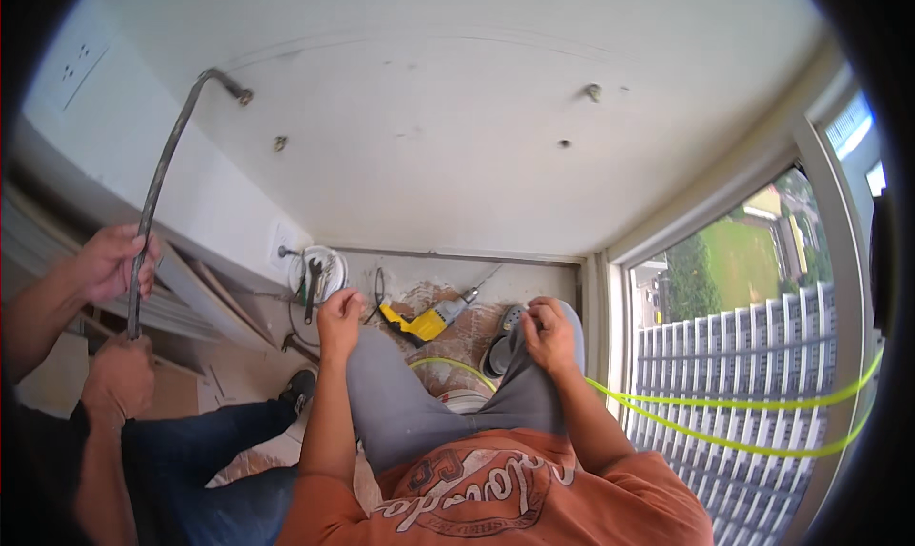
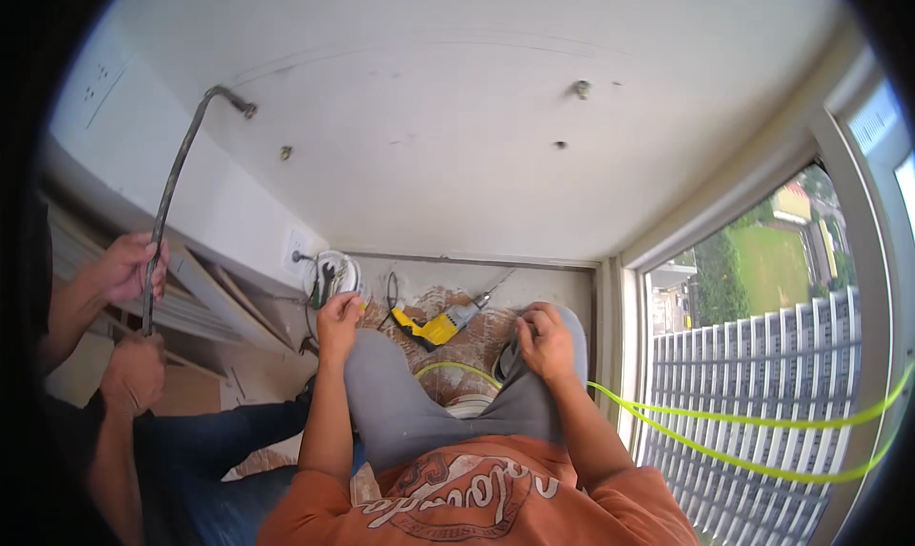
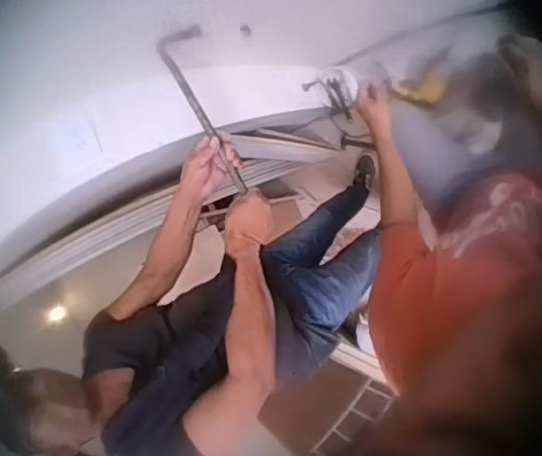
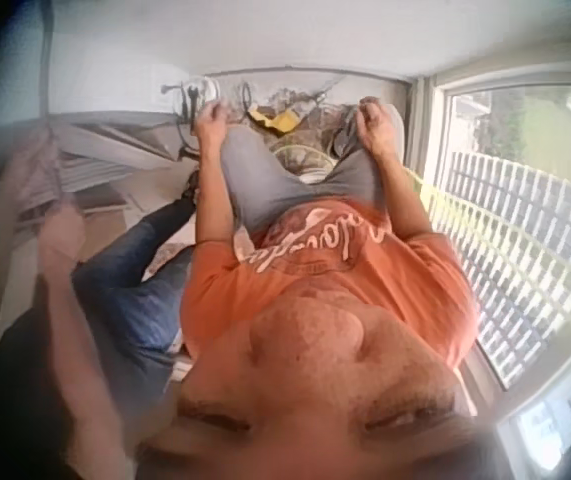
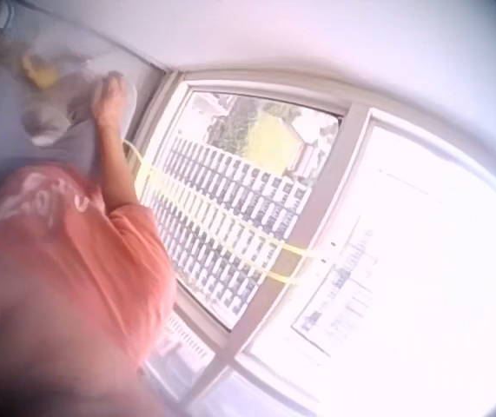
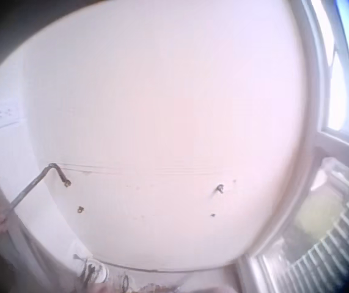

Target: The person drills holes into the ceiling using a yellow power drill, then inserts and tightens metal fixtures with a wrench. A second person assists by handing over tools and fixtures. The task involves repeated drilling and fastening of ceiling hardware.

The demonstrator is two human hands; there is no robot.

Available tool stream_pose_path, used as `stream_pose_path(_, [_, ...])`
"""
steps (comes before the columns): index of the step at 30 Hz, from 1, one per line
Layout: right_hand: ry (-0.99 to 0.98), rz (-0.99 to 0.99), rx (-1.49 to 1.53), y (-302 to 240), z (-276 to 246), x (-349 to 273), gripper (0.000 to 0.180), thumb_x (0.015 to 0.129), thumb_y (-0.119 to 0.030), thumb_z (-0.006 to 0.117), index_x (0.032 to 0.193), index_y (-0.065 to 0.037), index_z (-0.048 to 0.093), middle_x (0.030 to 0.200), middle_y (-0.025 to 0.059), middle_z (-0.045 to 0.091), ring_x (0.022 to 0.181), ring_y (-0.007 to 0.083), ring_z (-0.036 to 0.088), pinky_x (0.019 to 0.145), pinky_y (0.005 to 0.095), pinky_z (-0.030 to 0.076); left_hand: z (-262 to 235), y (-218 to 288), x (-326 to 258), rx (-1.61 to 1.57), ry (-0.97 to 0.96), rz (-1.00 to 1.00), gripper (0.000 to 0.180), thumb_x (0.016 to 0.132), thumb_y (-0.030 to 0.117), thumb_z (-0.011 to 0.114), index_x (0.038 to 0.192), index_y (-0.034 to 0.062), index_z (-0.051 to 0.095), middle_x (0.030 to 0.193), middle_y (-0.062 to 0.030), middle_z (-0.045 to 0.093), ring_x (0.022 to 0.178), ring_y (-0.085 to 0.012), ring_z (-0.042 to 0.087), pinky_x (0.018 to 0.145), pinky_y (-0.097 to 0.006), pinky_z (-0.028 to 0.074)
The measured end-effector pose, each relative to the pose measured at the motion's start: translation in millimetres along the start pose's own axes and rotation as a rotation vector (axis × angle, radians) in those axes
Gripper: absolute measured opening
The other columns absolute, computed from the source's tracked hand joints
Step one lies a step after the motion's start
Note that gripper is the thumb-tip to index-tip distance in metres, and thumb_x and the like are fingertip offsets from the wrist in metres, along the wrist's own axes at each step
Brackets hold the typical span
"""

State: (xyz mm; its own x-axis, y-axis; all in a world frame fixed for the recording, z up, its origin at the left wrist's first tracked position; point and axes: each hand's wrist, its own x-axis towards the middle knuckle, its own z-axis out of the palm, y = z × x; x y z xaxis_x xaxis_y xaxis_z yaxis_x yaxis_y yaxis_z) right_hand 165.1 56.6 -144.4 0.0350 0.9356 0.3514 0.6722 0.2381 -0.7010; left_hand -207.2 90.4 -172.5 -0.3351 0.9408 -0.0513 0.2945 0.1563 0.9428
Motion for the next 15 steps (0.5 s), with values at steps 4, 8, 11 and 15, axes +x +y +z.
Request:
stream_pose_path(4, [-0.015,0.034,0.088,0.9,0.1,0.0,0.011,0.085,-0.006,0.067,0.095,-0.004,0.062,0.1,0.0109,0.065,0.082,0.0296,0.066,0.072,0.0365,0.054,41.7,24.7,-47.7,-0.159,-0.242,-0.02,0.02,0.093,0.01,0.063,0.107,-0.0031,0.066,0.09,-0.0071,0.07,0.076,-0.0111,0.066,0.067,-0.024,0.052])
stream_pose_path(8, [0.052,-0.032,0.023,9.7,-9.5,-9.1,0.008,0.085,-0.007,0.067,0.091,-0.005,0.063,0.098,0.0107,0.064,0.084,0.0293,0.066,0.072,0.0369,0.054,82.2,29.5,-88.6,-0.093,-0.464,-0.006,0.02,0.093,0.01,0.063,0.108,-0.0031,0.066,0.09,-0.0071,0.071,0.075,-0.0108,0.066,0.068,-0.024,0.052])
stream_pose_path(11, [0.032,-0.017,0.07,6.5,-11.9,-14.2,0.008,0.086,-0.011,0.067,0.085,-0.004,0.064,0.098,0.0108,0.065,0.086,0.0295,0.065,0.073,0.0376,0.053,76.5,44.2,-107.5,-0.062,-0.541,0.018,0.021,0.093,0.01,0.063,0.109,-0.003,0.066,0.09,-0.0068,0.071,0.074,-0.0108,0.066,0.069,-0.024,0.052])
stream_pose_path(15, [0.021,0.038,0.085,10.0,-2.5,-14.5,0.016,0.087,-0.016,0.068,0.078,-0.002,0.065,0.1,0.0123,0.065,0.086,0.0315,0.065,0.075,0.0378,0.052,43.5,30.5,-93.7,-0.118,-0.341,0.028,0.021,0.094,0.012,0.063,0.106,-0.0044,0.066,0.087,-0.0065,0.07,0.076,-0.0106,0.065,0.069,-0.024,0.052])
